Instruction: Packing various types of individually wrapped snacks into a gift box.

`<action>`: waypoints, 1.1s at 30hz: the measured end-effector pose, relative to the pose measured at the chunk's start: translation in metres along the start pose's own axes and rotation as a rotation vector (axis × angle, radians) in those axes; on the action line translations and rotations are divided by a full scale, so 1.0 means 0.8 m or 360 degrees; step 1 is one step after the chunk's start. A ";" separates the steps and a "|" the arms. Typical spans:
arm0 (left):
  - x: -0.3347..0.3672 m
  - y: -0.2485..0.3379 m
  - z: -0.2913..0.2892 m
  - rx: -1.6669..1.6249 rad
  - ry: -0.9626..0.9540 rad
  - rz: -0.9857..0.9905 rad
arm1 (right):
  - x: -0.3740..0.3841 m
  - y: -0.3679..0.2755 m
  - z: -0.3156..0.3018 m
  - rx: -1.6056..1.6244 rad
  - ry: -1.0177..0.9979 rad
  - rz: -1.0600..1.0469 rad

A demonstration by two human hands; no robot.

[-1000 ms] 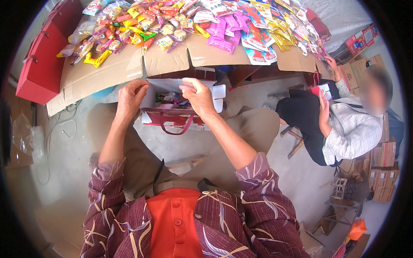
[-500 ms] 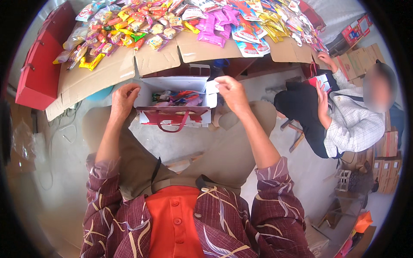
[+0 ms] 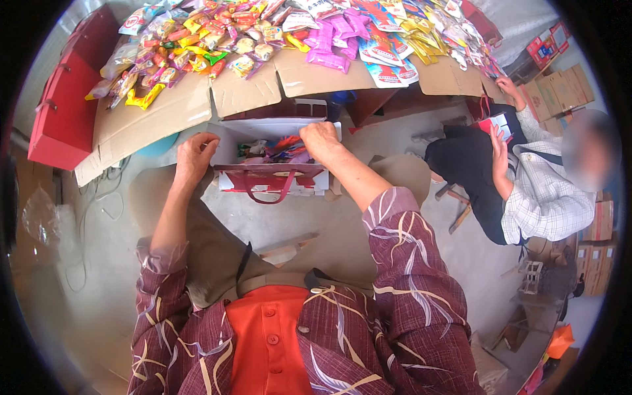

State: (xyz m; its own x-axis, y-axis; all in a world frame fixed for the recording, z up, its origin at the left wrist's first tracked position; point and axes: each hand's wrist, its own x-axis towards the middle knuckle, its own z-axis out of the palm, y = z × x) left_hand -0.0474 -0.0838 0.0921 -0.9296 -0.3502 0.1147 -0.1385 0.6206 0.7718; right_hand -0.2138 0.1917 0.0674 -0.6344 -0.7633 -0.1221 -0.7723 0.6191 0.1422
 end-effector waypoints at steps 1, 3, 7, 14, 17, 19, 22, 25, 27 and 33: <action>-0.001 -0.003 0.000 0.0035 0.0027 0.0064 | 0.002 -0.002 -0.003 -0.0049 0.0068 -0.0003; -0.004 -0.008 -0.002 0.0070 0.0059 0.0113 | 0.001 -0.010 -0.019 -0.0008 0.0184 -0.0044; -0.002 -0.005 -0.005 0.0043 0.0018 0.0128 | 0.005 -0.035 -0.044 -0.0103 0.0346 -0.0158; -0.005 -0.006 -0.002 -0.0003 0.0017 0.0169 | 0.004 -0.039 -0.035 0.0295 0.0254 -0.0241; -0.008 -0.009 -0.005 -0.0001 0.0025 0.0158 | -0.009 -0.027 -0.033 0.0331 0.0057 -0.0113; -0.007 -0.011 -0.004 0.0024 0.0001 0.0139 | -0.017 -0.015 -0.017 0.0221 -0.0109 -0.0057; -0.004 -0.009 0.001 0.0050 -0.0040 0.0134 | -0.011 -0.006 0.002 0.0137 -0.0129 -0.0060; -0.003 -0.007 0.005 0.0040 -0.0070 0.0151 | 0.003 -0.007 0.004 0.0057 -0.0156 -0.0097; -0.004 -0.007 0.004 0.0033 -0.0082 0.0150 | 0.002 -0.018 -0.006 0.0160 -0.0087 -0.0137; -0.006 -0.005 0.001 0.0063 -0.0090 0.0124 | 0.005 -0.018 0.016 -0.0015 -0.0156 -0.0161</action>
State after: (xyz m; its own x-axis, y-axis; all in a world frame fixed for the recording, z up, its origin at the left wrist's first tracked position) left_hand -0.0426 -0.0845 0.0878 -0.9558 -0.2601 0.1371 -0.0773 0.6722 0.7363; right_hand -0.2058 0.1821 0.0525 -0.5538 -0.7998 -0.2315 -0.8325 0.5378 0.1335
